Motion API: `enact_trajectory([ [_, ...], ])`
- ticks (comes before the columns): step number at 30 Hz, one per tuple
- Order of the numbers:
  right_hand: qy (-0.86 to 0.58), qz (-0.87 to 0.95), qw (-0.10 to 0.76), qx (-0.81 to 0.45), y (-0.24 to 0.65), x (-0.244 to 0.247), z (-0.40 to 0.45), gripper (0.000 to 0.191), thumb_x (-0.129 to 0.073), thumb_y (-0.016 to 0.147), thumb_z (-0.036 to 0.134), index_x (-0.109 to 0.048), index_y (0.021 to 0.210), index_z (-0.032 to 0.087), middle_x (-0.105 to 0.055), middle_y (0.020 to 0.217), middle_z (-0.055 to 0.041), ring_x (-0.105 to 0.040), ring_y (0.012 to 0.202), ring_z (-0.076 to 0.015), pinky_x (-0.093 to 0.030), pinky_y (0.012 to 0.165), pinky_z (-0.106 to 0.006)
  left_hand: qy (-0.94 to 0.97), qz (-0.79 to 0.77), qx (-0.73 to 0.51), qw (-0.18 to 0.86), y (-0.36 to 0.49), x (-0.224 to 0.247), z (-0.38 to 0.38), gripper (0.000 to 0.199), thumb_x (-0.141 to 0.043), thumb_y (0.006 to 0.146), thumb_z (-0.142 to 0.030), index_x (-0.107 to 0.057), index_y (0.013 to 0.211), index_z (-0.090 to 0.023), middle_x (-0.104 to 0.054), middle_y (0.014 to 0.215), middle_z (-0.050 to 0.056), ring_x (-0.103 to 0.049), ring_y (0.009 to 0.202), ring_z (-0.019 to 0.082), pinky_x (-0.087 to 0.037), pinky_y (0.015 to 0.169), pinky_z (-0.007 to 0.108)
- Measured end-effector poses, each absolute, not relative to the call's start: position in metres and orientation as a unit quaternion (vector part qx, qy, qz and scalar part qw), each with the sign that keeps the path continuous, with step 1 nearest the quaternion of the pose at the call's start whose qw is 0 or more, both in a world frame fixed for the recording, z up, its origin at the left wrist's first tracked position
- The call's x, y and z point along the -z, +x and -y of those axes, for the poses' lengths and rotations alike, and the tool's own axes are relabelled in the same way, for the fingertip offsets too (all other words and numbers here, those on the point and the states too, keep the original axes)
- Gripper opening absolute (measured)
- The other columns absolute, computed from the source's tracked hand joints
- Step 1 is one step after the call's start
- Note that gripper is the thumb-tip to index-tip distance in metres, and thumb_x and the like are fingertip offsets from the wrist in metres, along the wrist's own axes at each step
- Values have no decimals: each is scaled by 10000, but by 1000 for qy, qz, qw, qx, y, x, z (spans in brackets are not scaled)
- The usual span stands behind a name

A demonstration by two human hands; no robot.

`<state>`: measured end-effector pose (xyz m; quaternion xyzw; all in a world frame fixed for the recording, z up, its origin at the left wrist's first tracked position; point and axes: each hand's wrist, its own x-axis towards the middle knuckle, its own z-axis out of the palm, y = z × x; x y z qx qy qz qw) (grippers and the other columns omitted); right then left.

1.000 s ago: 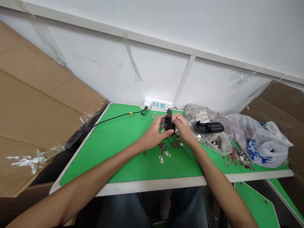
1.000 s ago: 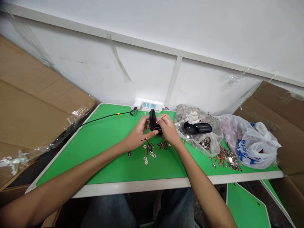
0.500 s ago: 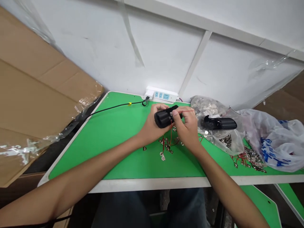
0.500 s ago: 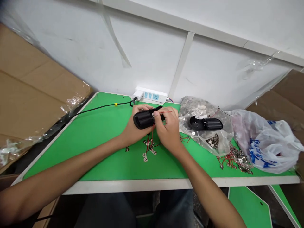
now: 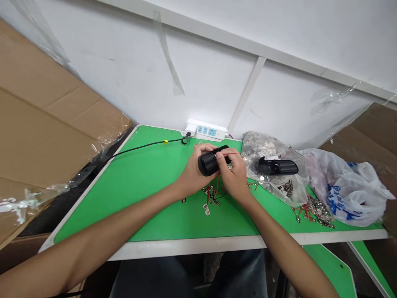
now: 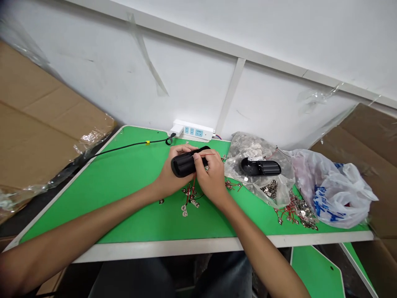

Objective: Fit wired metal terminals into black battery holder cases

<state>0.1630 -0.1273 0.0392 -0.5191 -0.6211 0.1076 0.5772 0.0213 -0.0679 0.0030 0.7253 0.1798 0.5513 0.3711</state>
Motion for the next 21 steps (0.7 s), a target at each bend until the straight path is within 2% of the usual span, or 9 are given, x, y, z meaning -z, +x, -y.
enact_trajectory([
  [5,-546,554,594,-205,165,-36,125,290,-639,1018,507,-694,915,242,-698,938,-39,-625,927,-232,-483,875,-375,759,-222,-531,304,18,-8,72,591,-829,847,-218,-548,1366,-249,-654,1346,100,-654,1262,272,-537,1118,467],
  [10,-490,461,649,-356,170,-28,117,250,-761,893,460,-684,848,227,-637,825,11,-566,788,-173,-467,748,-302,803,-204,-511,229,14,-13,73,651,-810,931,-330,-523,1512,-264,-644,1441,120,-590,1379,308,-478,1206,520],
  [13,-468,430,654,-410,173,-26,115,249,-805,818,432,-664,828,228,-632,816,19,-546,744,-162,-458,697,-287,813,-198,-505,213,12,-15,74,683,-813,941,-381,-515,1549,-288,-651,1423,115,-595,1361,306,-459,1217,540],
  [21,-476,417,648,-425,175,-31,118,250,-808,811,434,-671,860,230,-643,789,22,-579,750,-169,-483,737,-297,809,-179,-508,233,10,-17,75,686,-801,955,-390,-508,1570,-315,-654,1447,116,-614,1362,307,-507,1177,543],
])
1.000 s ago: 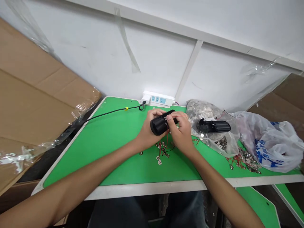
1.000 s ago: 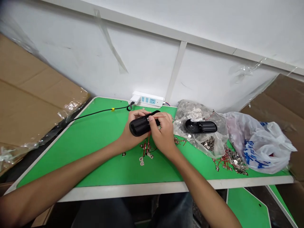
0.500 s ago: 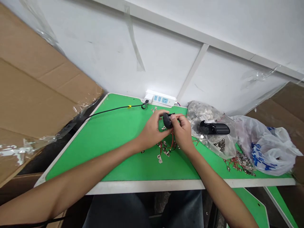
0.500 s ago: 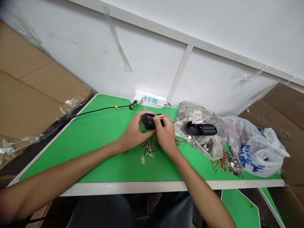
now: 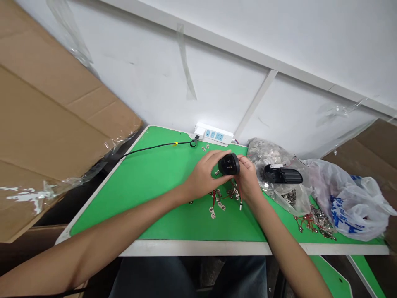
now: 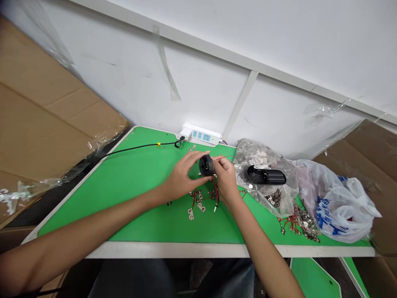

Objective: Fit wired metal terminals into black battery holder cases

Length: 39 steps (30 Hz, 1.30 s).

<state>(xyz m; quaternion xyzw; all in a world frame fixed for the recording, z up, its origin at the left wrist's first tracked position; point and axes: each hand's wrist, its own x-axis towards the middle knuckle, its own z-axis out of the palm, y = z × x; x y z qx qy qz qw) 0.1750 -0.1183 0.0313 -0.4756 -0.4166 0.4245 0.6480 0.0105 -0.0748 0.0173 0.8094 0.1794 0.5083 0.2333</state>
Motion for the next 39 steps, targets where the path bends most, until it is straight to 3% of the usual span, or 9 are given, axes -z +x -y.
enact_trajectory([
  [9,-473,392,669,-418,169,-27,117,275,-850,753,424,-691,859,227,-674,822,13,-586,754,-168,-504,731,-299,808,-190,-517,207,12,-15,73,628,-818,936,-383,-554,1498,-292,-689,1402,110,-634,1338,314,-506,1177,556],
  [24,-481,413,659,-404,164,-28,120,247,-770,840,463,-687,902,239,-672,898,3,-609,832,-181,-525,820,-317,810,-205,-516,188,12,-16,72,605,-811,927,-328,-560,1475,-279,-694,1394,107,-638,1329,305,-445,1234,554],
  [39,-468,380,649,-464,167,-38,119,251,-866,732,415,-741,833,223,-697,851,13,-604,805,-167,-514,799,-296,808,-209,-512,203,11,-16,70,615,-821,927,-354,-572,1487,-296,-690,1413,98,-633,1342,304,-465,1223,538],
])
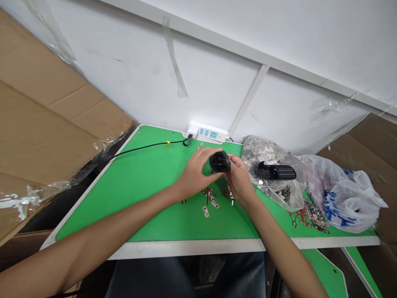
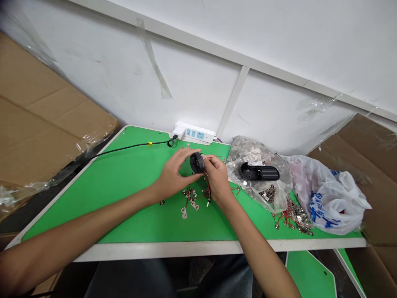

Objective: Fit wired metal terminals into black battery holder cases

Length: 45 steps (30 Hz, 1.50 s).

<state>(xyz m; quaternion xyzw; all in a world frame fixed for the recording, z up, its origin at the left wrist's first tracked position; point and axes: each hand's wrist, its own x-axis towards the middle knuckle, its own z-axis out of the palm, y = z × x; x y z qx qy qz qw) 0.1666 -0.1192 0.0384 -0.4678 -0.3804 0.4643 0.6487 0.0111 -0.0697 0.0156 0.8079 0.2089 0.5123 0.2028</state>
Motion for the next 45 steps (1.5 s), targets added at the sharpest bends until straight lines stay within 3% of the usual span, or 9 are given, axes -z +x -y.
enact_trajectory([
  [5,-465,342,647,-498,167,-44,121,301,-913,679,418,-749,822,211,-705,843,18,-598,806,-157,-490,782,-274,806,-214,-513,202,11,-15,71,619,-832,922,-370,-575,1477,-275,-695,1402,101,-640,1337,294,-480,1213,526],
  [17,-437,404,641,-484,172,-37,120,350,-897,800,493,-719,914,215,-673,850,11,-564,772,-149,-443,704,-269,792,-211,-538,197,11,-14,73,575,-841,899,-294,-592,1416,-256,-687,1367,108,-640,1318,283,-536,1123,473],
  [26,-423,456,644,-446,174,-36,124,255,-827,892,460,-757,958,224,-685,911,-14,-603,841,-173,-492,767,-299,778,-187,-563,207,12,-18,77,546,-811,897,-202,-601,1397,-263,-699,1347,96,-646,1313,271,-523,1152,470],
  [34,-482,505,636,-328,167,-51,133,264,-791,908,471,-738,906,212,-684,892,-24,-611,824,-183,-516,747,-317,777,-200,-560,205,12,-16,78,547,-794,897,-167,-606,1401,-265,-700,1370,82,-650,1332,256,-513,1183,450],
  [39,-470,465,661,-356,162,-47,133,274,-808,892,470,-738,892,205,-688,899,-18,-621,854,-175,-515,805,-317,787,-225,-541,194,10,-21,80,541,-800,891,-172,-624,1393,-270,-729,1338,68,-689,1275,251,-551,1131,431],
  [45,-465,422,663,-408,158,-51,136,312,-859,837,486,-724,867,207,-694,799,-2,-596,748,-163,-502,705,-299,801,-236,-522,173,5,-27,83,565,-807,879,-177,-623,1404,-275,-744,1328,60,-714,1242,248,-578,1093,409],
])
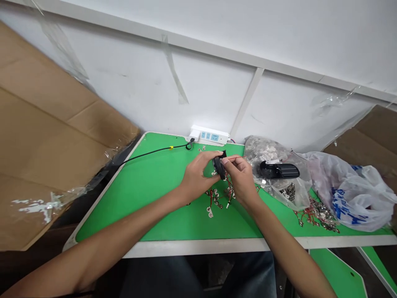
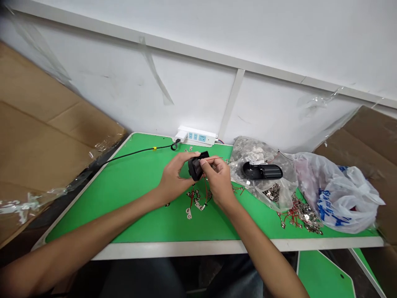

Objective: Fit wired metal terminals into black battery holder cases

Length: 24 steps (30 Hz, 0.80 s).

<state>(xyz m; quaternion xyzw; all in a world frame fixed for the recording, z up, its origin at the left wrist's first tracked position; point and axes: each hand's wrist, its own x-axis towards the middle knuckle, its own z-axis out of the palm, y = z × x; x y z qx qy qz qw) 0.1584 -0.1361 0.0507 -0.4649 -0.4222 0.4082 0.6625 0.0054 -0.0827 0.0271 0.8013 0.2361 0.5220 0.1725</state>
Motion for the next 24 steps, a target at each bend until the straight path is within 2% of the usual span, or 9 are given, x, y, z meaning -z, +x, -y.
enact_trajectory([
  [8,-454,417,657,-434,160,-51,136,315,-863,834,489,-722,861,208,-687,786,2,-587,724,-157,-491,665,-283,808,-253,-509,155,4,-31,87,554,-802,886,-197,-621,1403,-283,-742,1346,57,-718,1233,245,-579,1084,396],
  [15,-463,404,647,-451,161,-44,130,371,-854,809,540,-715,870,202,-695,819,-12,-594,735,-167,-491,676,-291,826,-251,-480,153,0,-32,80,554,-819,890,-251,-621,1406,-277,-749,1321,72,-720,1226,265,-575,1088,433],
  [19,-475,417,639,-439,163,-46,127,383,-833,811,562,-715,872,203,-725,863,-26,-635,815,-193,-511,731,-305,828,-266,-463,174,0,-32,75,572,-830,908,-333,-604,1430,-274,-730,1356,87,-692,1291,286,-541,1135,473],
  [24,-503,443,623,-404,168,-49,124,372,-802,834,560,-722,857,198,-744,902,-41,-676,890,-222,-534,835,-341,819,-279,-434,251,2,-28,72,728,-811,930,-440,-495,1561,-259,-644,1516,143,-603,1438,326,-461,1230,553],
])
